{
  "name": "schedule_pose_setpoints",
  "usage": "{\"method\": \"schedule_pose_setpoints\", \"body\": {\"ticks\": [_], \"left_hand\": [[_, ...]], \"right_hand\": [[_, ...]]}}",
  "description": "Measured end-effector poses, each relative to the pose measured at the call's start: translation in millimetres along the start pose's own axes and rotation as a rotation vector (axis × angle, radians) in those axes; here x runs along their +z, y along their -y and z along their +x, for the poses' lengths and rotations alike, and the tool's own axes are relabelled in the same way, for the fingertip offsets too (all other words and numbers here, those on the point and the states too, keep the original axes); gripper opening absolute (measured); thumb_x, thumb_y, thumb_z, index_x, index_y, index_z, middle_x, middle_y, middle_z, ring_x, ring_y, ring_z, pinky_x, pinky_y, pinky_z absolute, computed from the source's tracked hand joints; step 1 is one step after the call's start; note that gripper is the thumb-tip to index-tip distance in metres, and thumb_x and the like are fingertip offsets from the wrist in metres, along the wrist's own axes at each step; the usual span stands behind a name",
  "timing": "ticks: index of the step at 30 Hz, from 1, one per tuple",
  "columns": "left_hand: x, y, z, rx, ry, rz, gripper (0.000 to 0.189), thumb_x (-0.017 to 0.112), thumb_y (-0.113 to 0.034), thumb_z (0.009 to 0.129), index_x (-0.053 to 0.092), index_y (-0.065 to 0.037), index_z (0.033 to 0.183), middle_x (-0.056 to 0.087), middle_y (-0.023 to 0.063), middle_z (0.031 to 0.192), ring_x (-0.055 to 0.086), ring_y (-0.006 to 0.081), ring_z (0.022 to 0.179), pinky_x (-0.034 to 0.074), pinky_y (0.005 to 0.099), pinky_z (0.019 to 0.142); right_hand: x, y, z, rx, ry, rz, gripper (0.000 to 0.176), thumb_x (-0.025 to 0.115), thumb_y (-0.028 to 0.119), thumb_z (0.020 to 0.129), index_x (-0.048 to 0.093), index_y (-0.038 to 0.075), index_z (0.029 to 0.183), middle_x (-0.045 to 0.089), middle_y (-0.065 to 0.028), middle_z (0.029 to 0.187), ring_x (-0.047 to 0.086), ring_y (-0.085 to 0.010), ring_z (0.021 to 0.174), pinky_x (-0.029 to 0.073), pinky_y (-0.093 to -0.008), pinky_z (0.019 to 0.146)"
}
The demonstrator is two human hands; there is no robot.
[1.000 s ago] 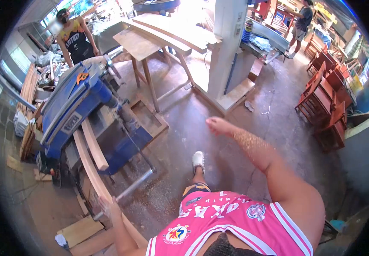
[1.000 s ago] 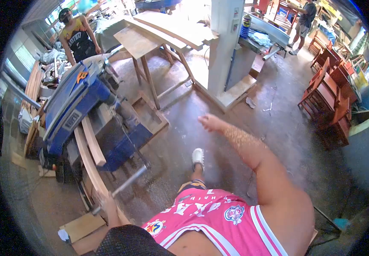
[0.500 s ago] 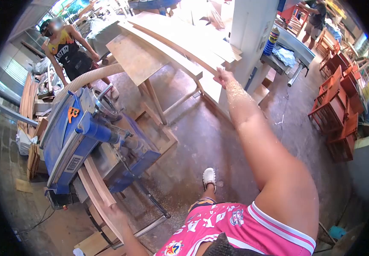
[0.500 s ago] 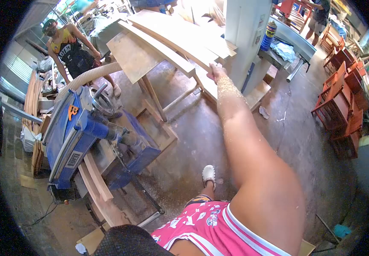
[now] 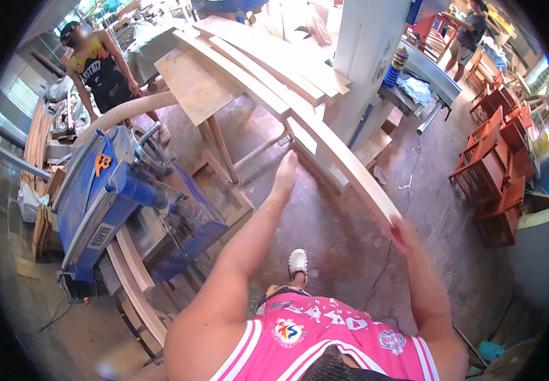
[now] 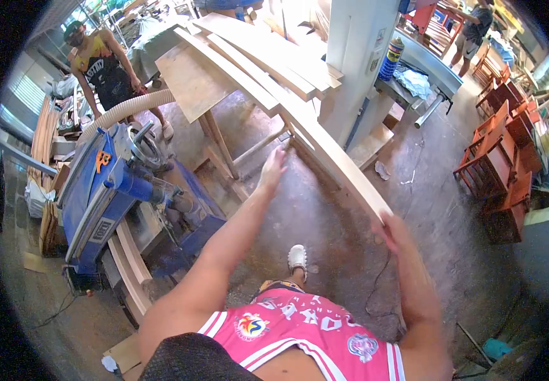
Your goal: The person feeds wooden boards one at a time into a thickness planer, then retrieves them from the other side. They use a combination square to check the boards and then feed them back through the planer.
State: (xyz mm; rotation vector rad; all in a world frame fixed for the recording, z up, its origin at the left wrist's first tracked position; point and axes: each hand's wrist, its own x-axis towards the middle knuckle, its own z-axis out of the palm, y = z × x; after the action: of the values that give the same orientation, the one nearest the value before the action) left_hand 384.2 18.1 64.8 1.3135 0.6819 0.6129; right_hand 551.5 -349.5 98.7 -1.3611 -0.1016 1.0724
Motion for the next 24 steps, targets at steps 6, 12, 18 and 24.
{"method": "schedule_pose_setpoints", "body": {"ticks": [6, 12, 18, 24], "left_hand": [[94, -29, 9, -0.283, 0.044, -0.723, 0.07, 0.049, -0.057, 0.094, 0.035, -0.005, 0.139, 0.043, 0.0176, 0.135, 0.043, 0.0285, 0.125, 0.033, 0.0467, 0.105], [182, -11, -118, -0.477, -0.035, -0.329, 0.042, 0.072, -0.03, 0.085, 0.06, 0.005, 0.104, 0.064, 0.0119, 0.096, 0.065, 0.0244, 0.082, 0.054, 0.0391, 0.073], [232, -17, -306, -0.347, 0.189, -0.395, 0.049, 0.074, -0.027, 0.083, 0.051, 0.002, 0.115, 0.061, 0.0113, 0.103, 0.064, 0.0221, 0.09, 0.055, 0.0382, 0.077], [229, -56, -441, -0.245, 0.155, -0.254, 0.042, 0.072, -0.029, 0.084, 0.056, 0.0, 0.11, 0.064, 0.008, 0.093, 0.064, 0.016, 0.074, 0.052, 0.0291, 0.061]], "right_hand": [[-168, -73, -290, 0.075, -0.309, -0.026, 0.057, 0.072, 0.032, 0.082, 0.051, -0.005, 0.121, 0.06, -0.0099, 0.113, 0.062, -0.0185, 0.096, 0.057, -0.0321, 0.08], [-251, -159, -517, 0.152, -0.374, 0.049, 0.058, 0.076, 0.013, 0.076, 0.049, -0.001, 0.125, 0.06, -0.0095, 0.115, 0.062, -0.0236, 0.102, 0.055, -0.0421, 0.087], [-339, -268, -647, 0.357, -0.244, 0.041, 0.066, 0.076, 0.004, 0.071, 0.047, 0.002, 0.129, 0.062, -0.0083, 0.111, 0.064, -0.024, 0.096, 0.055, -0.0399, 0.086], [-376, -353, -691, 0.565, -0.117, 0.081, 0.055, 0.073, -0.006, 0.072, 0.053, 0.002, 0.122, 0.067, -0.0093, 0.101, 0.066, -0.0211, 0.086, 0.055, -0.0325, 0.072]]}}
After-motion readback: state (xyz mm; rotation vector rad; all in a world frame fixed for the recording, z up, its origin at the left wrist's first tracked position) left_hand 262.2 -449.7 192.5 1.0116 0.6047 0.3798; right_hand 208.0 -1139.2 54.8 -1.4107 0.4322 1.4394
